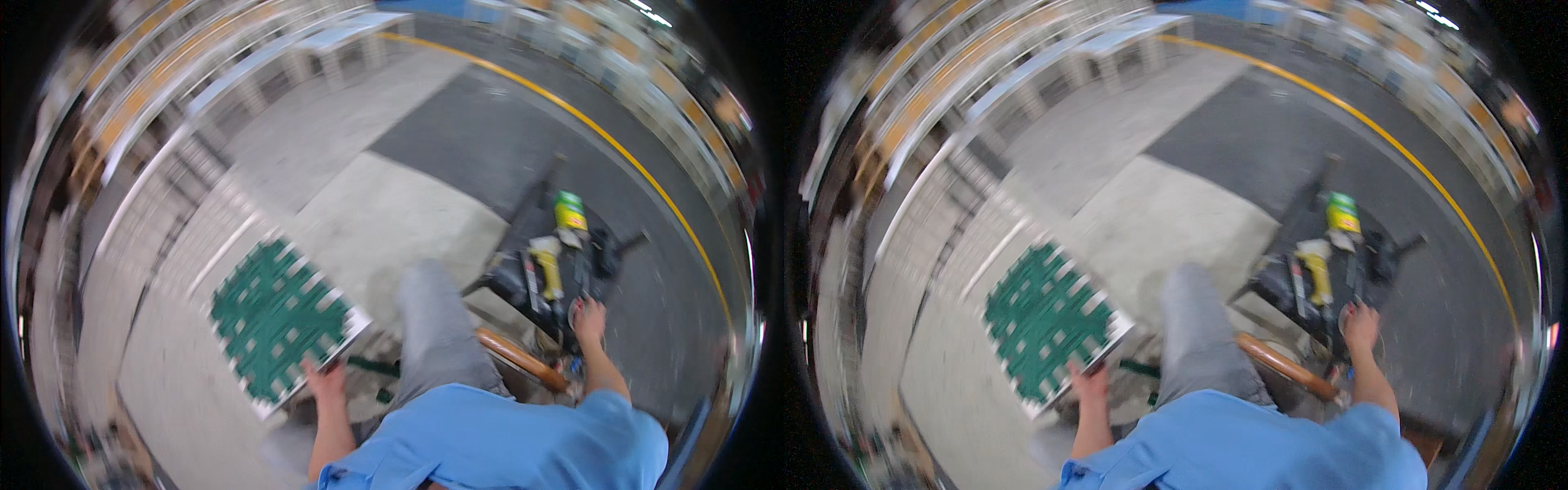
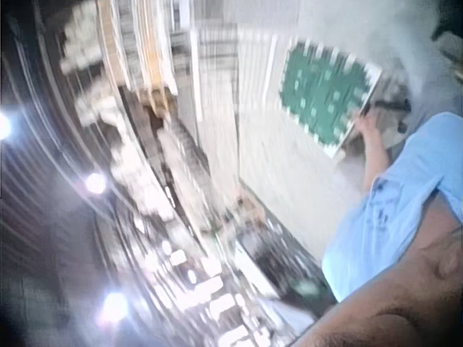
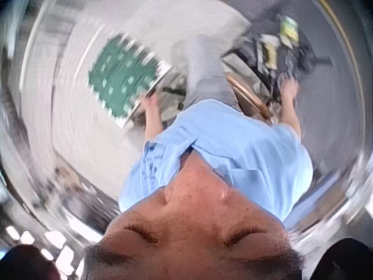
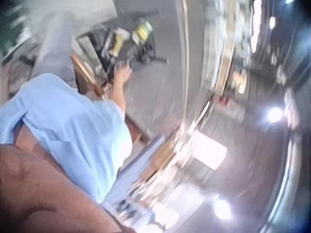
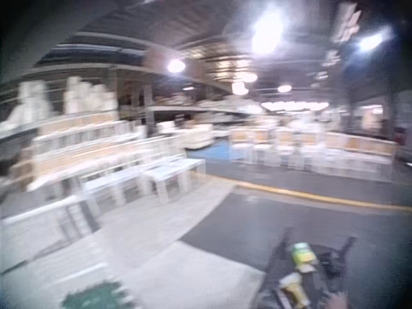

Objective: The person weaves green webbing into the seat frame of a white wooden chair, secures it with a staple gun, and then covers the seat with a light blue fabric, stapling it in place. The person then moves the finished chair to a stack of similar chairs.

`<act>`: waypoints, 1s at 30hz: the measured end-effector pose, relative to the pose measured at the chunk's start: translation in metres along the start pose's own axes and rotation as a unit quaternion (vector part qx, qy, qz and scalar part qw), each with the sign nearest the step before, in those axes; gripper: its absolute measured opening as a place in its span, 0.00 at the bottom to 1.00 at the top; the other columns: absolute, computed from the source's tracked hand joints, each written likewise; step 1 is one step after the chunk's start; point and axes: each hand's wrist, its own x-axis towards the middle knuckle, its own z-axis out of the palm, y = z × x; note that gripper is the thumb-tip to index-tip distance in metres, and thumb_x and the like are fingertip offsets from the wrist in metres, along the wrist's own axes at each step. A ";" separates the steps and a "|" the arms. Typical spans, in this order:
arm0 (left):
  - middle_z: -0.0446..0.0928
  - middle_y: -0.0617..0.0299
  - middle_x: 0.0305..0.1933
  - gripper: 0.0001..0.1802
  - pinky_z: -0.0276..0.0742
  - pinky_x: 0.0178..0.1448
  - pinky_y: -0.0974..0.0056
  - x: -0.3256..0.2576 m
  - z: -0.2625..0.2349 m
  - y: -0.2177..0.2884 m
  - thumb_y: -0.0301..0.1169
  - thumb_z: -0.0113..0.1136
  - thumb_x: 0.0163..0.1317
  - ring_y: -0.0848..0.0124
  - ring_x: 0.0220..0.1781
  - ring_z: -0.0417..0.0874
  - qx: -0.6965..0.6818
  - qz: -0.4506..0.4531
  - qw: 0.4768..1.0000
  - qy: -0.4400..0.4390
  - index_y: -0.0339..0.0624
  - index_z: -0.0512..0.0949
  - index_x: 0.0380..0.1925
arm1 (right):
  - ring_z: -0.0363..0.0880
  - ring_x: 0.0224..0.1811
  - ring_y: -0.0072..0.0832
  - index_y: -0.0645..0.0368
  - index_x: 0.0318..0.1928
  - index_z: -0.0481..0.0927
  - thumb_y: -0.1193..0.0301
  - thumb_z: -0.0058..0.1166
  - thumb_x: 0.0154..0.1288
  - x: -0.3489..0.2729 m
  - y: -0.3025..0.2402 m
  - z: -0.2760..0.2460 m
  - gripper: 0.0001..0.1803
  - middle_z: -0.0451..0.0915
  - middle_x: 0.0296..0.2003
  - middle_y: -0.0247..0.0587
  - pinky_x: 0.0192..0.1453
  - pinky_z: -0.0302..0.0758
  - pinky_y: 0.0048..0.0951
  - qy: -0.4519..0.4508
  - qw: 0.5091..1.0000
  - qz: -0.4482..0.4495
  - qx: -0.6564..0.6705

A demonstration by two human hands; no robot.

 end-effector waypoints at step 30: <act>0.90 0.57 0.45 0.13 0.84 0.49 0.64 -0.033 0.054 0.118 0.32 0.59 0.79 0.72 0.42 0.88 0.604 0.326 0.727 -0.016 0.37 0.81 0.56 | 0.43 0.88 0.59 0.40 0.84 0.59 0.44 0.53 0.77 -0.251 -0.604 0.083 0.42 0.49 0.86 0.50 0.84 0.44 0.74 -0.215 0.704 -0.677 0.004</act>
